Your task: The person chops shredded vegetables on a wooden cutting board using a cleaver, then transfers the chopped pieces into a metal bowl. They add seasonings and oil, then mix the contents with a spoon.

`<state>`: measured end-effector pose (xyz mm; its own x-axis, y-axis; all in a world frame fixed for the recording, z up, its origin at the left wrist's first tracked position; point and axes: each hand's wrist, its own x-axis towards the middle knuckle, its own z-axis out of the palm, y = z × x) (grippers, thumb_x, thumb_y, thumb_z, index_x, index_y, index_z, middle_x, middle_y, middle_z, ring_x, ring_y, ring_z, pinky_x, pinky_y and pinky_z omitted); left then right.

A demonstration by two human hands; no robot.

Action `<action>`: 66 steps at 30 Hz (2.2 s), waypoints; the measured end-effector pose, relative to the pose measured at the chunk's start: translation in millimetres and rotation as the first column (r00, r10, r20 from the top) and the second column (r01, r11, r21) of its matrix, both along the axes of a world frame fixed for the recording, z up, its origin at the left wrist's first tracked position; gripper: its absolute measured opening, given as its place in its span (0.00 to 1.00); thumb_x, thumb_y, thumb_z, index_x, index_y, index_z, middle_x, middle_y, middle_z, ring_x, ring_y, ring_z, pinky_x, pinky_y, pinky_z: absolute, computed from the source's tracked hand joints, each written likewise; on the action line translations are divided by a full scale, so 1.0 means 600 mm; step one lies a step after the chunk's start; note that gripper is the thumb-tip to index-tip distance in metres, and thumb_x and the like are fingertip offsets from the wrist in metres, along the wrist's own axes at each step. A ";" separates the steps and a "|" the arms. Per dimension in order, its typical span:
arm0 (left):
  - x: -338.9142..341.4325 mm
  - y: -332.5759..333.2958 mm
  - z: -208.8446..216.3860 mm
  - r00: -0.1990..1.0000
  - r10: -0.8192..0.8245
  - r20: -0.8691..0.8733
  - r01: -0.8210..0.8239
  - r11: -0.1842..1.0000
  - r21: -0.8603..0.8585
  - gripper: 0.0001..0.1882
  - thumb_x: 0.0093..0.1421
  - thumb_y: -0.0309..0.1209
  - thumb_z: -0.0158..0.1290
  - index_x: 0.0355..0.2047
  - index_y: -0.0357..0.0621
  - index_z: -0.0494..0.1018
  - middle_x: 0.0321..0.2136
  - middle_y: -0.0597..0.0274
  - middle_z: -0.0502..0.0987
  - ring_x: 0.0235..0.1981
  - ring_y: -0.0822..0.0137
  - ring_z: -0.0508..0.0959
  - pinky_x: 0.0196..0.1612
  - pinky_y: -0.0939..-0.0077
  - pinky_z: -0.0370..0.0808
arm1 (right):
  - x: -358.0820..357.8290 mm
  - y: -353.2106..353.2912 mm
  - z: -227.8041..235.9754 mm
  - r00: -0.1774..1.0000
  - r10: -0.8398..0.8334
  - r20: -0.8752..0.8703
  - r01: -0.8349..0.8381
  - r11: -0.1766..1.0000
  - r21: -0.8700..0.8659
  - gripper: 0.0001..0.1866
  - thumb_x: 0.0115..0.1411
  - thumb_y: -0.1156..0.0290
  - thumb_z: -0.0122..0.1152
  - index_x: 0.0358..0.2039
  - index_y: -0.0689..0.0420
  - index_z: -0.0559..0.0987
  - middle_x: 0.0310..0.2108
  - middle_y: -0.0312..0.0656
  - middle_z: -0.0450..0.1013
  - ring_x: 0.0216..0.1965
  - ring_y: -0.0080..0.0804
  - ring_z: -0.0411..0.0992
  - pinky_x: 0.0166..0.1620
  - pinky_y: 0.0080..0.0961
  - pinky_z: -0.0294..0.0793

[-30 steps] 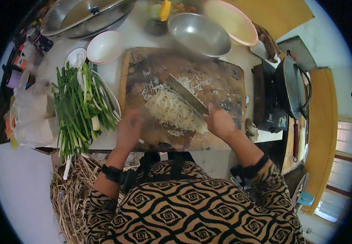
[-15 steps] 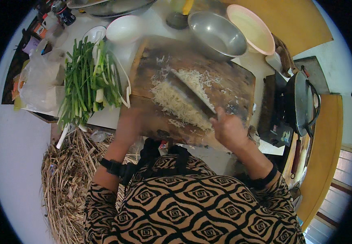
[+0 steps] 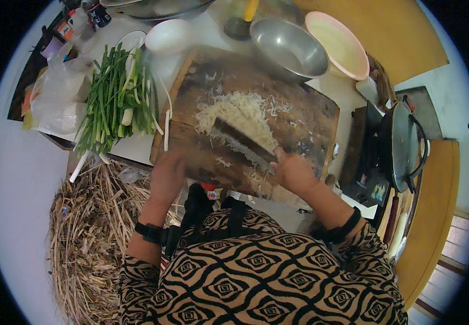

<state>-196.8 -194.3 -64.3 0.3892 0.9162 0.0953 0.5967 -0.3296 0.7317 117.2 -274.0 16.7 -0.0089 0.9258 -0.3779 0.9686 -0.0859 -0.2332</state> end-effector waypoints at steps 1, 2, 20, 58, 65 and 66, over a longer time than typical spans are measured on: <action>-0.002 0.002 0.000 1.000 -0.003 -0.031 0.003 1.000 0.007 0.14 0.54 0.23 0.52 0.42 0.40 0.74 0.39 0.48 0.76 0.44 0.47 0.74 0.47 0.60 0.72 | 0.012 0.008 0.010 1.000 -0.008 0.017 0.008 1.000 0.017 0.19 0.58 0.64 0.56 0.46 0.61 0.67 0.21 0.59 0.73 0.26 0.61 0.73 0.31 0.53 0.72; -0.003 0.003 -0.001 0.999 -0.013 -0.048 0.014 1.000 0.015 0.13 0.54 0.23 0.53 0.41 0.40 0.74 0.39 0.48 0.76 0.43 0.47 0.74 0.47 0.60 0.72 | 0.018 0.015 0.014 1.000 -0.017 0.024 0.017 1.000 0.009 0.19 0.59 0.65 0.56 0.46 0.61 0.66 0.21 0.59 0.73 0.27 0.61 0.73 0.31 0.53 0.72; 0.011 0.025 0.000 0.995 -0.033 -0.091 0.033 0.999 0.000 0.11 0.56 0.24 0.54 0.40 0.41 0.73 0.38 0.49 0.76 0.41 0.48 0.75 0.44 0.61 0.73 | 0.072 0.042 -0.031 0.999 0.009 0.043 -0.009 1.000 -0.013 0.20 0.58 0.66 0.58 0.44 0.66 0.65 0.21 0.59 0.72 0.27 0.60 0.73 0.31 0.50 0.73; 0.037 0.189 0.027 0.940 -0.340 0.008 0.336 0.932 0.134 0.09 0.56 0.22 0.54 0.39 0.44 0.75 0.37 0.54 0.77 0.37 0.53 0.77 0.43 0.66 0.73 | -0.032 0.031 0.017 0.884 -0.458 -0.092 0.466 0.853 0.235 0.19 0.56 0.66 0.60 0.42 0.70 0.72 0.25 0.63 0.73 0.32 0.61 0.74 0.35 0.47 0.73; 0.153 0.228 0.044 0.870 -0.431 0.241 0.450 0.893 -0.027 0.04 0.56 0.26 0.54 0.32 0.42 0.74 0.32 0.52 0.74 0.35 0.48 0.74 0.39 0.61 0.72 | -0.029 -0.080 -0.041 0.612 -0.734 -0.295 0.791 0.565 0.235 0.19 0.57 0.66 0.61 0.42 0.69 0.74 0.29 0.63 0.74 0.34 0.60 0.74 0.35 0.41 0.74; 0.173 0.234 0.046 0.849 -0.471 0.239 0.485 0.874 -0.004 0.03 0.56 0.26 0.54 0.32 0.41 0.74 0.31 0.51 0.74 0.35 0.48 0.74 0.38 0.61 0.72 | -0.023 -0.090 -0.048 0.626 -0.709 -0.325 0.780 0.565 0.269 0.21 0.56 0.65 0.62 0.43 0.69 0.74 0.29 0.64 0.74 0.34 0.61 0.74 0.36 0.41 0.74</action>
<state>-93.2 -54.1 -36.6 0.7557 0.6292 0.1817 0.1955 -0.4815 0.8544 103.1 -328.0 -11.9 0.7190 0.6891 -0.0904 0.5409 -0.6365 -0.5498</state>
